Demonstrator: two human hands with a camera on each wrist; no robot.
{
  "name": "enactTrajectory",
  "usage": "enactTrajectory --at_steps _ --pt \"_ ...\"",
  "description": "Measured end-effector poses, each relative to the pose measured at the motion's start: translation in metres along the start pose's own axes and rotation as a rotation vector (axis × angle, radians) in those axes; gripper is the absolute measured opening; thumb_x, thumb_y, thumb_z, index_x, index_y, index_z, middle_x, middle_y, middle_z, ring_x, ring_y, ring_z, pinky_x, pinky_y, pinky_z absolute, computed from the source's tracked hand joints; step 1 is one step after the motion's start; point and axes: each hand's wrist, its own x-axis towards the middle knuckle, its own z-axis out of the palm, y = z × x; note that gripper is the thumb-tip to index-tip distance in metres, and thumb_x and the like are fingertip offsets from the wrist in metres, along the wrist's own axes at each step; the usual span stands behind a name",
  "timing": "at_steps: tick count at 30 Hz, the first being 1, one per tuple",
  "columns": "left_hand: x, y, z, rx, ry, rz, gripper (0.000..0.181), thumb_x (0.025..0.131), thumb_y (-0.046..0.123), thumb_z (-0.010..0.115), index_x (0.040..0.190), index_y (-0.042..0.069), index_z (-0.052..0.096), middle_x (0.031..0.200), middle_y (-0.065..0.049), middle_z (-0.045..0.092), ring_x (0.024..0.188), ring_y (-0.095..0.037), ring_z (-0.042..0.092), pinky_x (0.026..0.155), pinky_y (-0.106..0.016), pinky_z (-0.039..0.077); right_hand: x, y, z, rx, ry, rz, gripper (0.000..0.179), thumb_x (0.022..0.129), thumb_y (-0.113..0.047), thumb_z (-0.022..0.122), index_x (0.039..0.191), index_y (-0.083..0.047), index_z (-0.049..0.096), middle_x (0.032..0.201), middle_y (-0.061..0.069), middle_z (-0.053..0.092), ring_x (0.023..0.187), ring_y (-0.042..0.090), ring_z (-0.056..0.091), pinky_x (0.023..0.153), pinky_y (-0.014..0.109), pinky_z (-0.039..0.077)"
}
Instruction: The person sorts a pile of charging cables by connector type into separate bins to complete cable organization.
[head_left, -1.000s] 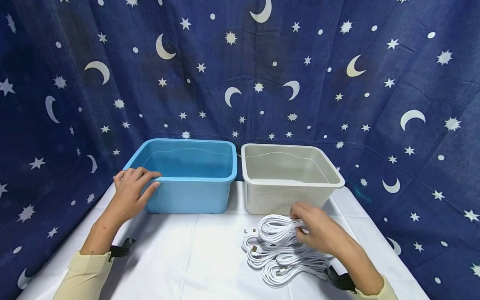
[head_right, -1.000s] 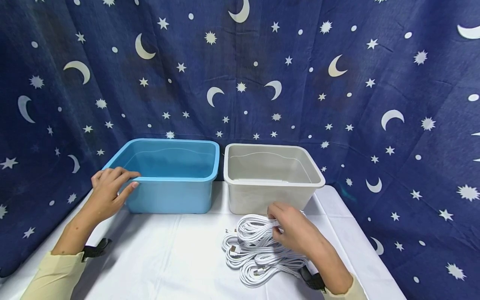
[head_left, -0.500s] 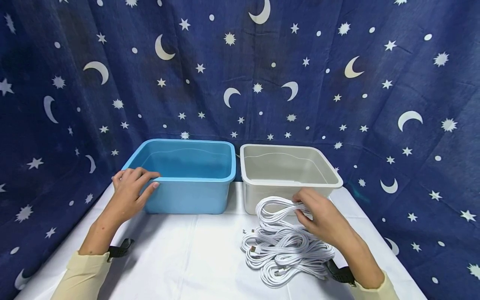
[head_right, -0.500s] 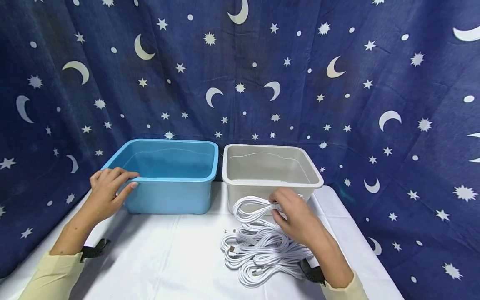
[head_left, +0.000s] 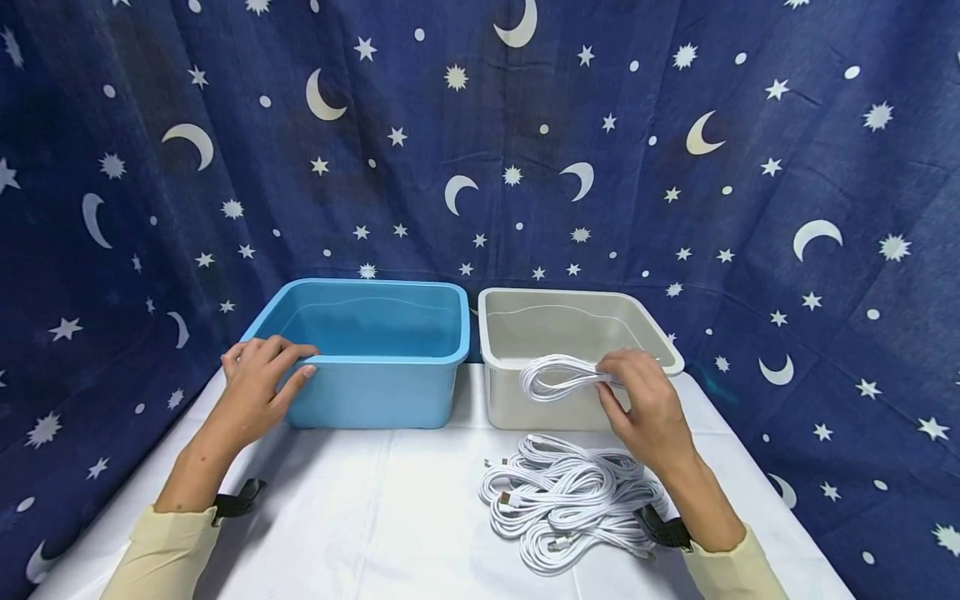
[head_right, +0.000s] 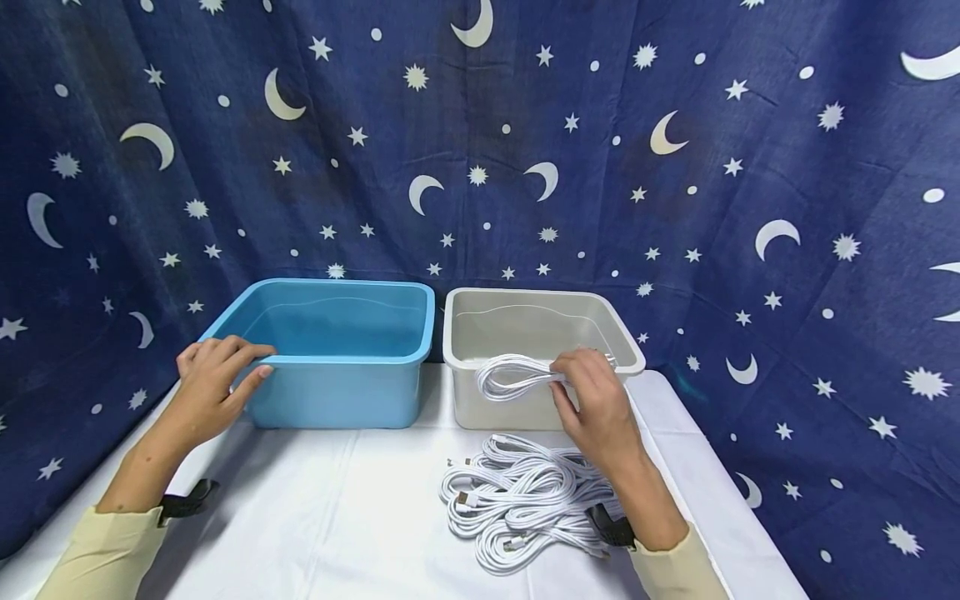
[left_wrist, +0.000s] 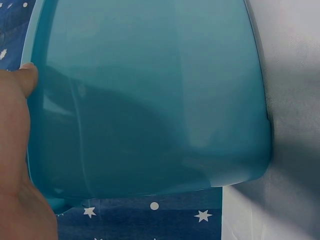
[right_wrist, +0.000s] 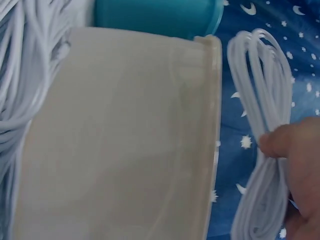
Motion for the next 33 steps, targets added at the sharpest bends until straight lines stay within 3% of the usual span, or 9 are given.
enactTrajectory --at_steps 8,21,33 --pt "-0.001 -0.001 0.0 -0.002 0.0 -0.006 0.022 0.103 0.013 0.069 0.124 0.012 0.073 0.105 -0.007 0.061 0.101 -0.033 0.047 0.101 -0.068 0.021 -0.003 0.011 0.012 -0.04 0.113 0.043 0.031 0.077 0.017 0.081 0.104 0.005 0.07 0.104 0.017 0.072 0.103 0.039 0.066 0.122 0.033 0.036" --pt "-0.001 -0.003 0.002 -0.004 0.006 0.009 0.021 0.103 0.014 0.069 0.123 0.01 0.073 0.105 -0.007 0.061 0.099 -0.033 0.046 0.101 -0.068 0.021 0.0 0.022 0.015 -0.033 0.155 0.04 0.029 0.081 0.015 0.08 0.107 0.007 0.073 0.104 0.021 0.073 0.103 0.043 0.066 0.121 0.035 0.037" --pt "0.001 0.0 0.002 0.002 0.003 0.003 0.02 0.103 0.014 0.069 0.123 0.011 0.073 0.105 -0.009 0.062 0.1 -0.034 0.047 0.102 -0.069 0.02 0.009 0.032 0.028 0.001 0.172 0.104 0.027 0.079 0.016 0.078 0.104 0.005 0.073 0.103 0.019 0.073 0.103 0.041 0.065 0.12 0.037 0.038"
